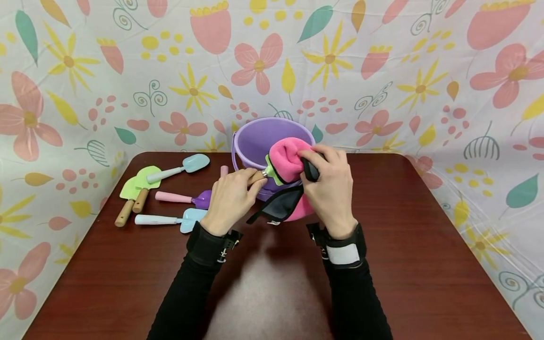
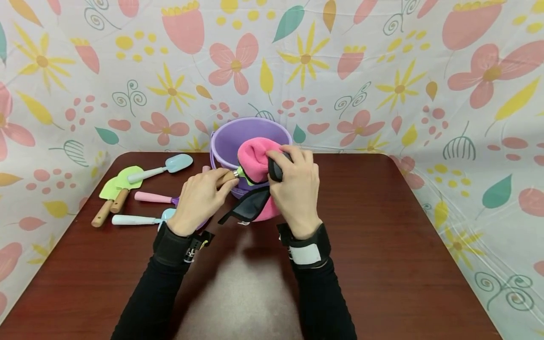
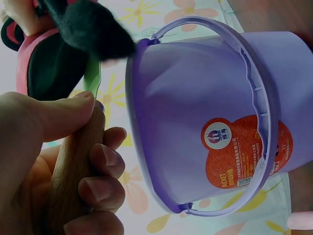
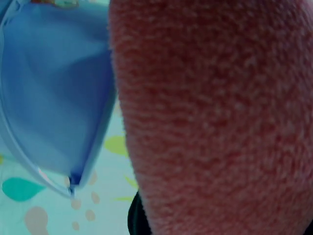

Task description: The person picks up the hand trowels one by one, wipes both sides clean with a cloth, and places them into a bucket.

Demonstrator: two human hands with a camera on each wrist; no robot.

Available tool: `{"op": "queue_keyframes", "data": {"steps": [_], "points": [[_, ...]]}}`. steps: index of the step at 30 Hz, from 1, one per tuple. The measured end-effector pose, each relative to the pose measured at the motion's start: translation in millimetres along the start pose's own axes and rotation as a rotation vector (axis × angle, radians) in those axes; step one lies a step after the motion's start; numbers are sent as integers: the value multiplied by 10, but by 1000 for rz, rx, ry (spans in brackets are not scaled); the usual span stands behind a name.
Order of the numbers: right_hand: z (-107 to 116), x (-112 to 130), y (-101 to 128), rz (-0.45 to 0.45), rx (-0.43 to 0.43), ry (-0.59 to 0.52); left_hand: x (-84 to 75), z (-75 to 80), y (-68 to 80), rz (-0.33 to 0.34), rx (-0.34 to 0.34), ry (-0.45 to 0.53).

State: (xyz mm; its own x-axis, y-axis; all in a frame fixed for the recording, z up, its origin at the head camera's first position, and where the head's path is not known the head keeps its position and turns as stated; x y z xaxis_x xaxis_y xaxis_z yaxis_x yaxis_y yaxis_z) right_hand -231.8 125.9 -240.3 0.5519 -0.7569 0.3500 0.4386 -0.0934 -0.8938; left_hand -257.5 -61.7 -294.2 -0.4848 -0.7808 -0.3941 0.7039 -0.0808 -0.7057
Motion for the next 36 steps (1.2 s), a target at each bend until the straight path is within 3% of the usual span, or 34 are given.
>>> {"op": "queue_keyframes", "data": {"steps": [10,18,26,36], "points": [[-297,157,133,60,104,36,-15,-47,16,18,28,-42],[-407,178,171,74,140,66,-63,-28,12,-33,-44,-44],[-327,-16,124,13,104,57,-136,-46,24,-92,-78,-18],[-30,-396,17,-138,5,-2,-168,-101,40,-97,-24,52]]}}
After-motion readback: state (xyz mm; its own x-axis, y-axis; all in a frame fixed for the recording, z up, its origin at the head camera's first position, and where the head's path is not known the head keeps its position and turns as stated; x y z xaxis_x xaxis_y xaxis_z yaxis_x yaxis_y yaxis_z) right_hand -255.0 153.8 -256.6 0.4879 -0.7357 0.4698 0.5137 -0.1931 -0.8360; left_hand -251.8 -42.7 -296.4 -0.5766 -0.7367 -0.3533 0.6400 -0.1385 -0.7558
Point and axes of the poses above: each hand's wrist, its own y-axis away from the middle knuckle, its own z-axis out of the back of the hand, x = y × z, the point moved 8 cm from there along -y, towards the middle knuckle, and after that the axes turned 14 degrees about -x, right-handed, at the moved point
